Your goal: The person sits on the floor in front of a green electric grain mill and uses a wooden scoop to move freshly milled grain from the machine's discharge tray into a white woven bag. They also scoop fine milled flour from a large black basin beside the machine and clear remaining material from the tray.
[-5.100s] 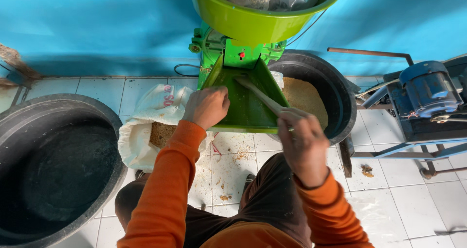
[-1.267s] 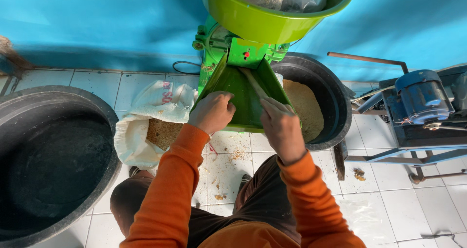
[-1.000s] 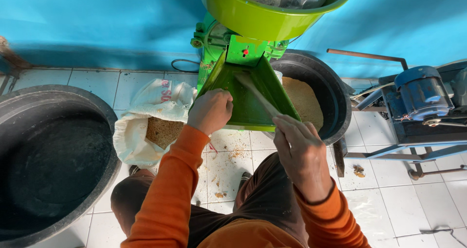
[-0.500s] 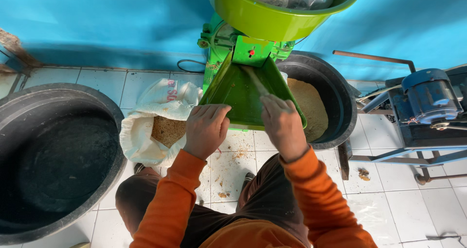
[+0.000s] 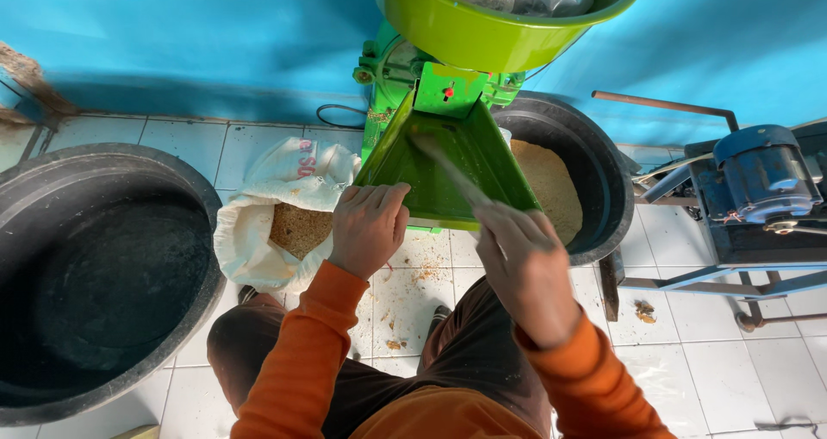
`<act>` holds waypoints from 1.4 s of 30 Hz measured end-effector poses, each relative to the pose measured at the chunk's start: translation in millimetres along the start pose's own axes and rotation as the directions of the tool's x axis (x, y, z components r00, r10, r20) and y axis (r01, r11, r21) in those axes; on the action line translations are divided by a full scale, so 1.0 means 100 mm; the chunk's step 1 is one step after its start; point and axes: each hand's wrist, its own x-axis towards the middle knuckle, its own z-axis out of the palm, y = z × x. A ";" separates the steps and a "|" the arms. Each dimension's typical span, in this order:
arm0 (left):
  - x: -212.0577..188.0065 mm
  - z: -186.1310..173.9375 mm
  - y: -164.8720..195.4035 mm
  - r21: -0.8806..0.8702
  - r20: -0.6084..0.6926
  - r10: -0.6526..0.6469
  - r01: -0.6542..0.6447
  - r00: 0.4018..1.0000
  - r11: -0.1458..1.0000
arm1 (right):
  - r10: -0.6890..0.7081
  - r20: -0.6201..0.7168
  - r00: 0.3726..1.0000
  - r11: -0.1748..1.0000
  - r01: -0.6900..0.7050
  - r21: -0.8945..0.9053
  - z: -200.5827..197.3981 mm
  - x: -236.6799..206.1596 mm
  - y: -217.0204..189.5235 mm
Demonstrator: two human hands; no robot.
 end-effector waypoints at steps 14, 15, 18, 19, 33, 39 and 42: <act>-0.02 0.04 -0.06 0.026 -0.060 0.065 -0.064 0.996 0.998 | 0.075 -0.128 0.989 0.991 -0.088 -0.100 0.03 -0.12 0.24; -0.03 0.05 -0.06 0.033 -0.069 0.075 -0.073 0.995 0.997 | 0.051 -0.152 0.987 0.994 -0.065 -0.089 -0.08 -0.15 0.25; -0.04 0.07 -0.05 0.053 -0.063 0.051 -0.047 0.997 0.997 | 0.025 -0.178 0.984 0.998 -0.035 -0.054 -0.27 -0.30 0.32; -0.04 0.07 -0.05 0.053 -0.071 0.053 -0.050 0.996 0.997 | 0.041 -0.163 0.986 0.998 -0.047 -0.038 -0.29 -0.34 0.36; 0.28 0.04 0.03 0.014 0.259 -0.132 0.133 0.957 0.991 | 0.270 -0.669 0.693 0.934 -0.020 0.356 -1.40 -1.04 0.82; 0.50 0.30 -0.15 -0.161 0.381 0.019 0.046 0.924 0.986 | 0.039 -0.471 0.881 0.995 0.010 0.102 -1.28 0.32 1.09; 0.48 0.39 -0.26 -0.341 0.473 0.004 0.179 0.881 0.923 | -0.086 -0.266 0.960 0.996 0.080 -0.036 -1.16 0.88 1.29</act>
